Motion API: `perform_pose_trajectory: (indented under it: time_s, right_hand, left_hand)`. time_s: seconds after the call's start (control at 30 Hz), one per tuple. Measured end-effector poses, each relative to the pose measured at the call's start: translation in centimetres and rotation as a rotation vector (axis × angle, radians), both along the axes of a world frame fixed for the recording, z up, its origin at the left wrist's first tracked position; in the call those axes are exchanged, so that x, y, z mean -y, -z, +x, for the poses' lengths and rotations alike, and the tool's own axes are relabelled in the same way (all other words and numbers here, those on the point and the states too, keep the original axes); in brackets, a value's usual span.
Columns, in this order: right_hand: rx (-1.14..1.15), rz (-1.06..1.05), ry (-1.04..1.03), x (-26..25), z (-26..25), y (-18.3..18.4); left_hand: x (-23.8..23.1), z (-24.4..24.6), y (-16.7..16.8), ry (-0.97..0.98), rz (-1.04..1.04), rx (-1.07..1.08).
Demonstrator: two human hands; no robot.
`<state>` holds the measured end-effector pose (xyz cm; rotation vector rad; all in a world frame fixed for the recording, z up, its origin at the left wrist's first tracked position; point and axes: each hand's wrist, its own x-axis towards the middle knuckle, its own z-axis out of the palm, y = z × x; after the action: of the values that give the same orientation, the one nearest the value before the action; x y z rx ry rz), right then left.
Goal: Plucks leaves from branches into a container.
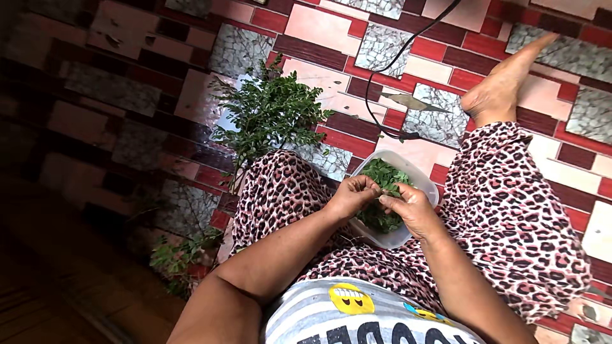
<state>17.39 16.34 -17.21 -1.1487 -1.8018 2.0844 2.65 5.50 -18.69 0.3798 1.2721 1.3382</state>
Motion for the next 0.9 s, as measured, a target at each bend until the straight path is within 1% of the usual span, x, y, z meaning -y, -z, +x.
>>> perform_pose_trajectory:
  time_s: [0.2, 0.3, 0.37, 0.43, 0.5, 0.57, 0.7, 0.83, 0.9]
  right_hand:
    - [0.022, 0.11, -0.016, -0.5, 0.4, 0.0]
    - [0.097, 0.317, -0.003, -1.0, 0.8, -0.5]
    - [0.014, 0.477, 0.074, -1.2, 1.1, -0.6]
    - [-0.17, 0.552, 0.119, -1.2, 1.1, -0.8]
    - [-0.258, 0.527, 0.056, -0.9, 0.9, -1.0]
    - [-0.202, 0.49, 0.029, -0.4, 0.6, -0.8]
    - [-0.039, 0.406, 0.049, 0.0, 0.3, -0.5]
    - [0.01, 0.288, 0.028, -0.1, 0.2, -0.7]
    - [-0.009, 0.274, 0.03, -0.2, 0.2, -0.3]
  left_hand:
    - [0.0, -0.1, 0.1, -0.025, -0.008, -0.026]
    - [0.0, -0.1, 0.0, -0.031, -0.015, -0.023]
    - [0.0, 0.0, -0.1, -0.032, -0.021, -0.019]
    - [0.0, 0.1, -0.1, -0.03, -0.019, -0.022]
    - [0.0, 0.1, 0.0, -0.021, -0.015, -0.023]
    - [0.0, 0.1, 0.2, -0.015, -0.011, -0.024]
    - [0.0, 0.1, 0.2, -0.01, -0.001, -0.03]
    - [0.0, 0.1, 0.1, 0.016, 0.013, -0.063]
    - [0.1, 0.1, -0.1, 0.022, 0.009, -0.07]
